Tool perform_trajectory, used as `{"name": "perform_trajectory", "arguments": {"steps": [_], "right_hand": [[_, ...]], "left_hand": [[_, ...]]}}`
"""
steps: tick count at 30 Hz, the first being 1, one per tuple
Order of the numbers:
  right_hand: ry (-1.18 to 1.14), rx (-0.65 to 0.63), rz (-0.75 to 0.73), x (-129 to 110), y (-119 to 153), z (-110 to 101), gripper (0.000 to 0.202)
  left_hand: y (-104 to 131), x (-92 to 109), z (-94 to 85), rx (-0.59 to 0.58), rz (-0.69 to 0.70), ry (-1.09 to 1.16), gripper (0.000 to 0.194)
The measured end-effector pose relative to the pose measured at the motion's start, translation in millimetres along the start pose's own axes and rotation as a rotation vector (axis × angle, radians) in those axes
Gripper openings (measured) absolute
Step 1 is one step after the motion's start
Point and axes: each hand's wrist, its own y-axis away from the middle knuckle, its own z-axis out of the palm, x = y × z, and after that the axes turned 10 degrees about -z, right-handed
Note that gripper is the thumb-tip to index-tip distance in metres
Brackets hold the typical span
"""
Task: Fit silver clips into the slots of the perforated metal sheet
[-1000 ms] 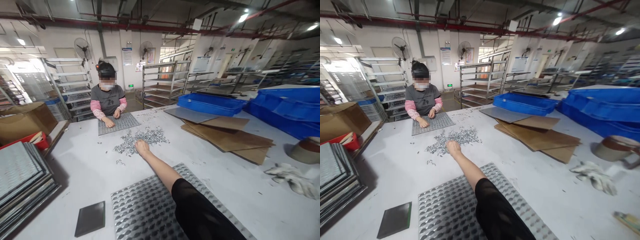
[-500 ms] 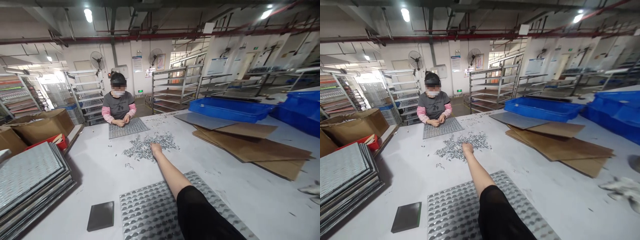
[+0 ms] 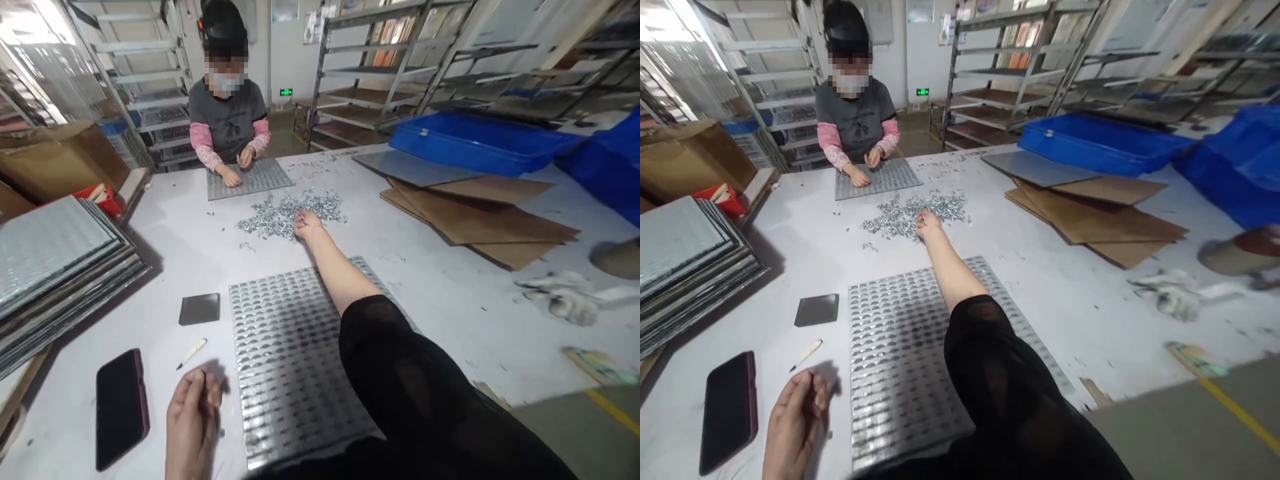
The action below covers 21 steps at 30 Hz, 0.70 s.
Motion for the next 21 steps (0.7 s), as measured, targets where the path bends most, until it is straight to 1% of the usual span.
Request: {"name": "perform_trajectory", "arguments": {"steps": [2,3,4,6,8,9,10,11,13,15,16,18,21], "right_hand": [[0.043,-0.088,0.076,-6.9,31.6,4.5,0.029],[0.064,-0.132,0.11,-8.1,51.3,5.7,0.023],[0.084,-0.178,0.143,-7.1,74.2,5.4,0.017],[0.123,-0.263,0.179,1.7,128.5,-1.4,0.013],[0.182,-0.373,0.19,18.3,189.9,-17.4,0.014],[0.315,-0.507,0.121,28.3,220.3,-28.2,0.018],[0.465,-0.606,-0.03,38.6,248.9,-40.2,0.02],[0.619,-0.682,-0.204,48.4,274.6,-52.7,0.018],[0.945,-0.781,-0.568,63.5,314.4,-76.8,0.01],[1.217,-0.841,-0.752,70.0,338.8,-96.9,0.01],[1.306,-0.872,-0.809,69.7,346.0,-105.2,0.01],[1.382,-0.95,-0.875,63.6,353.4,-118.7,0.011],[1.372,-1.083,-0.871,48.6,354.2,-133.1,0.02]], "left_hand": [[6.0,9.1,16.5,-0.075,-0.002,0.03,0.012],[9.9,12.5,27.0,-0.119,-0.035,0.048,0.011],[14.3,14.3,38.4,-0.149,-0.097,0.081,0.011],[24.1,12.7,61.4,-0.245,-0.246,0.147,0.021],[33.9,4.3,80.7,-0.322,-0.396,0.197,0.035],[38.3,-1.8,87.8,-0.34,-0.461,0.217,0.04],[42.1,-8.8,92.7,-0.338,-0.51,0.237,0.04],[45.2,-16.3,95.6,-0.33,-0.549,0.251,0.037],[49.0,-31.9,95.6,-0.314,-0.612,0.261,0.03],[49.7,-46.2,89.8,-0.312,-0.669,0.236,0.026],[49.2,-52.2,85.8,-0.301,-0.689,0.217,0.025],[47.7,-61.0,78.0,-0.232,-0.685,0.179,0.025],[47.6,-66.6,71.1,-0.198,-0.699,0.081,0.022]]}}
